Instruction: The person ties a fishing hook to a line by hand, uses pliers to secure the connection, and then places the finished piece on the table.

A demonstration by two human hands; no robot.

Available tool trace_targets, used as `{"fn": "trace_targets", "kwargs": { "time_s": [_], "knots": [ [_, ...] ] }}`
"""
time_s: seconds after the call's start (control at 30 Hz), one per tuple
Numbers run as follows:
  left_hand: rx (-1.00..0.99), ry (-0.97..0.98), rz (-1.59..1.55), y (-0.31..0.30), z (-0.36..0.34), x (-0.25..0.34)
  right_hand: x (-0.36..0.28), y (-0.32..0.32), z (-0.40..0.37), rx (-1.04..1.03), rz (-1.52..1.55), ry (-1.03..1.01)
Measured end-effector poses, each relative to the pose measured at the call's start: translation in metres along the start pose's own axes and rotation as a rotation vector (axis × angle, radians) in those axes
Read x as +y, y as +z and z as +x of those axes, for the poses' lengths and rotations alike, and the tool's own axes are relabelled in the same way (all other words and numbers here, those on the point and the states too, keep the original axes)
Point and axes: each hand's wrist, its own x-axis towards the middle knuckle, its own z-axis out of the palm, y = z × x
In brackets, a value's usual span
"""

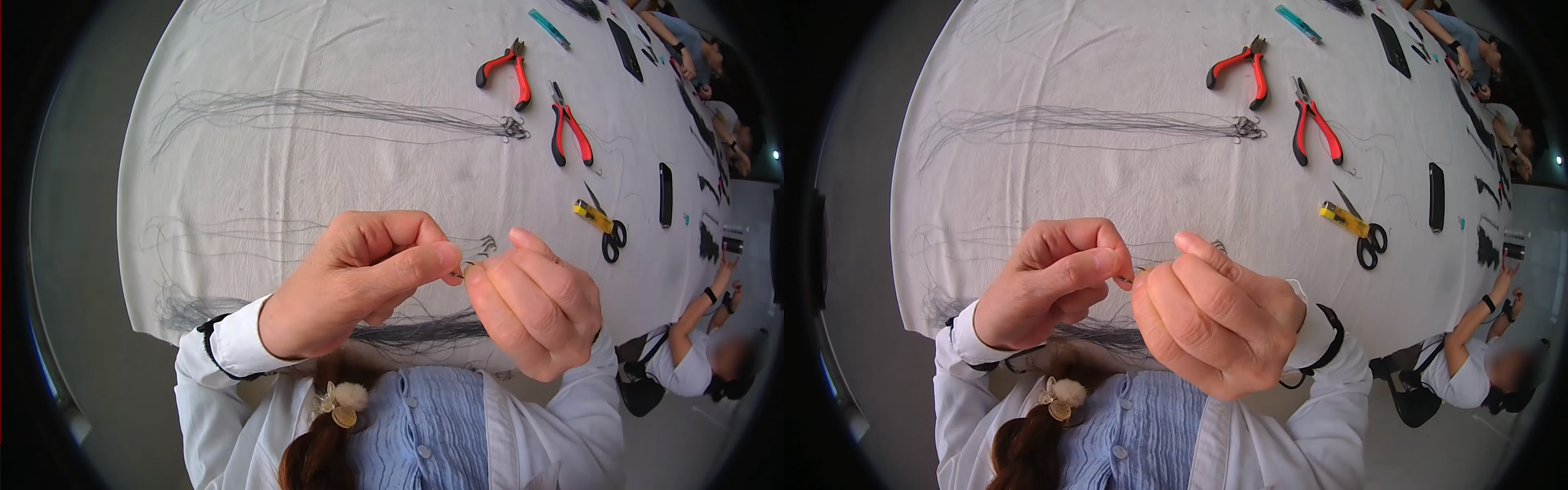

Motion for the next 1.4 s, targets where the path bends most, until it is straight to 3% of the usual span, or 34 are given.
{"fn": "trace_targets", "kwargs": {
  "time_s": [0.1, 0.23, 0.3, 0.33, 0.53, 0.6, 0.9, 1.03, 1.3, 1.4],
  "knots": [
    [-0.008, 0.015, 0.064, -0.004, 0.001, -0.004, 0.005, 0.000, 0.000, -0.041, -0.009, -0.151],
    [0.000, 0.028, 0.125, 0.000, 0.000, 0.001, 0.003, 0.000, 0.000, -0.032, -0.027, -0.134],
    [0.017, 0.140, 0.248, 0.000, 0.000, -0.004, -0.002, -0.001, 0.001, -0.034, -0.011, 0.083],
    [0.035, 0.252, 0.369, 0.001, -0.001, -0.006, -0.001, -0.002, 0.001, -0.033, -0.013, 0.084],
    [0.126, 0.417, 0.734, 0.008, -0.006, 0.001, 0.006, -0.010, 0.001, -0.104, 0.174, 0.283],
    [0.120, 0.425, 0.723, 0.008, -0.006, 0.002, 0.009, -0.013, 0.003, -0.171, 0.324, 0.355],
    [0.108, 0.313, 0.532, 0.005, -0.007, 0.005, 0.009, -0.018, 0.005, -0.188, 0.390, 0.419],
    [0.108, 0.334, 0.521, 0.003, -0.006, 0.001, 0.009, -0.018, 0.004, -0.197, 0.391, 0.408],
    [0.043, 0.200, 0.299, 0.001, -0.001, -0.003, -0.001, -0.007, 0.003, 0.003, 0.047, 0.084],
    [0.040, 0.206, 0.283, 0.001, -0.001, -0.005, -0.002, -0.011, 0.000, -0.067, 0.033, 0.016]
  ]
}}
